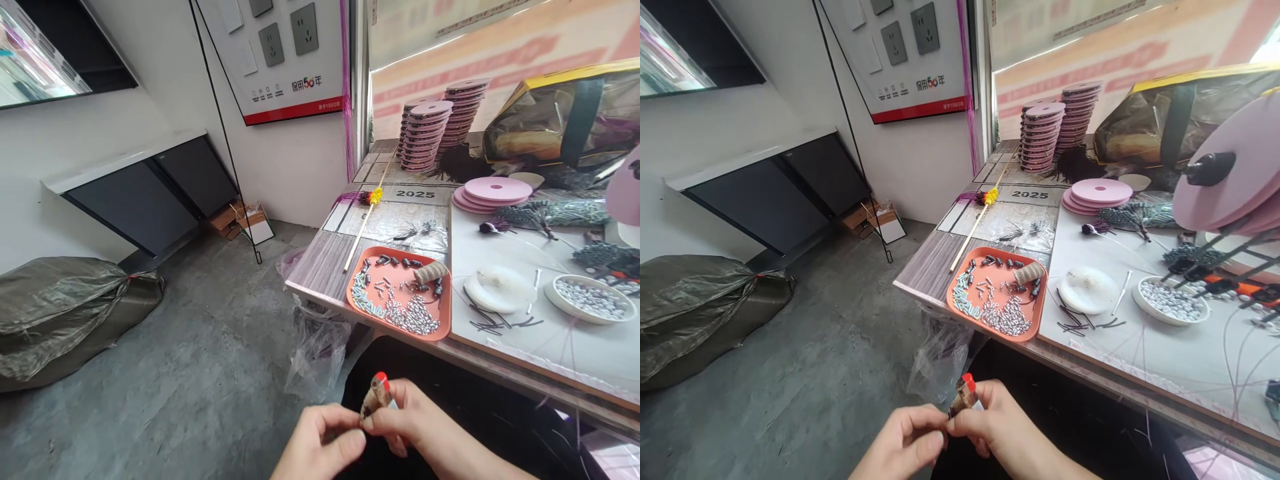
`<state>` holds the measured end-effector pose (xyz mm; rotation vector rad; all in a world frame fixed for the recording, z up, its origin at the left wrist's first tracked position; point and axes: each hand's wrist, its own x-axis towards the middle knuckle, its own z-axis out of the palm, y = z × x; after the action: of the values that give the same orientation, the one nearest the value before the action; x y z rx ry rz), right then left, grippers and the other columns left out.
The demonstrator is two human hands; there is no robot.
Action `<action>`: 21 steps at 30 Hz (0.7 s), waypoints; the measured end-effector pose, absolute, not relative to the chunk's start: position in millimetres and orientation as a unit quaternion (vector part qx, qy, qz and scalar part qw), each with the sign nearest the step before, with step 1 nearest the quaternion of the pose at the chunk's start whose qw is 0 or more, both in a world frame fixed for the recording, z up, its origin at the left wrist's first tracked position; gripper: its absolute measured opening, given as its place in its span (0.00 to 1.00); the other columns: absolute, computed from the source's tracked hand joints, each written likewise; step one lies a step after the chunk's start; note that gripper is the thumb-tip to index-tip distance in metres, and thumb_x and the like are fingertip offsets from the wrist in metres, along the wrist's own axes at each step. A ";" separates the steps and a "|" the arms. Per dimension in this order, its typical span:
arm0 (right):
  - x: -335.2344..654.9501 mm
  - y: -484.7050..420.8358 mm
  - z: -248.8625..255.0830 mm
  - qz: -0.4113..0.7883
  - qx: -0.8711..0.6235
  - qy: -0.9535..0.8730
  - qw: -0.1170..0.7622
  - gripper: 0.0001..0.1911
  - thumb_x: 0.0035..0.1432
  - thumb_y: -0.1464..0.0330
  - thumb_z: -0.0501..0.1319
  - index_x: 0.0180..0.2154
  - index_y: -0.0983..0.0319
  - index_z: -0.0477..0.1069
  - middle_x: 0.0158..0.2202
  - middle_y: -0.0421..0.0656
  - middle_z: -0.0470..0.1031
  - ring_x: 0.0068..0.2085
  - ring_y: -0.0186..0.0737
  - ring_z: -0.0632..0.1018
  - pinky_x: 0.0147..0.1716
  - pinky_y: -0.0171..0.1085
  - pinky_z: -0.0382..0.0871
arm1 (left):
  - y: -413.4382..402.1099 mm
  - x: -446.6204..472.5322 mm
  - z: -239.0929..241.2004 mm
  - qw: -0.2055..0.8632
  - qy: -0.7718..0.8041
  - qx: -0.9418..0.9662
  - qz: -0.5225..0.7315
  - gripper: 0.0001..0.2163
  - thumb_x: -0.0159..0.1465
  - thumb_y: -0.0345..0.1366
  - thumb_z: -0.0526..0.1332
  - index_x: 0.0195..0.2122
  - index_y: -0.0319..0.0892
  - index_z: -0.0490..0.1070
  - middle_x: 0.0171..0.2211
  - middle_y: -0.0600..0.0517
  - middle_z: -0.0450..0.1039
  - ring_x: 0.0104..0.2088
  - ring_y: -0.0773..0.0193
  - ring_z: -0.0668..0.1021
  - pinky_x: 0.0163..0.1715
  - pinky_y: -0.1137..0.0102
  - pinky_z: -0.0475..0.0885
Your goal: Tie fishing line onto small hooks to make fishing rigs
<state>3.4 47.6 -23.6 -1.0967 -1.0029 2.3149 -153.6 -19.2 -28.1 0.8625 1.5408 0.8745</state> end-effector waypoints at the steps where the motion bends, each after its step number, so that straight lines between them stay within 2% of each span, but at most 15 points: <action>1: 3.0 46.9 -22.4 0.820 -0.396 -0.364 0.197 0.06 0.38 0.71 0.60 0.17 0.64 0.63 0.12 0.31 0.55 0.16 0.23 0.55 0.17 0.28 0.45 | -22.3 -150.6 -32.0 0.563 0.656 0.324 0.384 0.16 0.44 0.45 0.68 0.29 0.38 0.75 0.29 0.47 0.77 0.30 0.60 0.75 0.31 0.68 0.68; 4: 1.2 44.6 -19.4 0.813 -0.398 -0.377 0.198 0.05 0.37 0.71 0.59 0.16 0.65 0.63 0.13 0.32 0.56 0.17 0.24 0.55 0.17 0.29 0.45 | -24.5 -142.3 -37.1 0.601 0.644 0.245 0.404 0.20 0.35 0.47 0.72 0.24 0.37 0.73 0.21 0.50 0.75 0.24 0.65 0.73 0.28 0.70 0.63; 6: 0.6 43.3 -18.7 0.817 -0.388 -0.379 0.196 0.05 0.37 0.72 0.58 0.16 0.65 0.63 0.13 0.34 0.59 0.17 0.24 0.56 0.17 0.29 0.46 | -22.1 -138.5 -37.4 0.649 0.614 0.207 0.399 0.21 0.34 0.48 0.72 0.20 0.36 0.72 0.16 0.53 0.71 0.19 0.70 0.69 0.24 0.73 0.59; 10: 1.6 41.0 -23.5 0.837 -0.367 -0.358 0.191 0.08 0.38 0.67 0.59 0.16 0.65 0.63 0.12 0.37 0.62 0.15 0.25 0.59 0.17 0.30 0.46 | -17.1 -134.2 -37.8 0.719 0.552 0.156 0.393 0.19 0.34 0.47 0.72 0.15 0.35 0.71 0.13 0.53 0.67 0.17 0.74 0.66 0.21 0.76 0.52; 15: 2.5 39.6 -32.6 0.852 -0.348 -0.339 0.195 0.18 0.41 0.56 0.63 0.21 0.66 0.65 0.12 0.35 0.60 0.14 0.24 0.58 0.16 0.29 0.46 | -13.7 -130.3 -39.4 0.737 0.509 0.131 0.425 0.16 0.40 0.44 0.71 0.14 0.35 0.72 0.12 0.54 0.64 0.16 0.75 0.65 0.20 0.76 0.54; 21: -2.9 34.7 -39.2 0.815 -0.373 -0.368 0.249 0.24 0.39 0.53 0.66 0.24 0.69 0.68 0.15 0.36 0.61 0.15 0.23 0.57 0.15 0.28 0.47 | -15.7 -126.3 -40.0 0.704 0.506 0.110 0.486 0.12 0.40 0.41 0.72 0.16 0.37 0.74 0.12 0.55 0.66 0.17 0.76 0.65 0.21 0.78 0.57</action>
<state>-2.9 34.7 -39.2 -1.0163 -1.0019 2.2188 -126.3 -15.7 -40.0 0.2457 1.1244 1.0808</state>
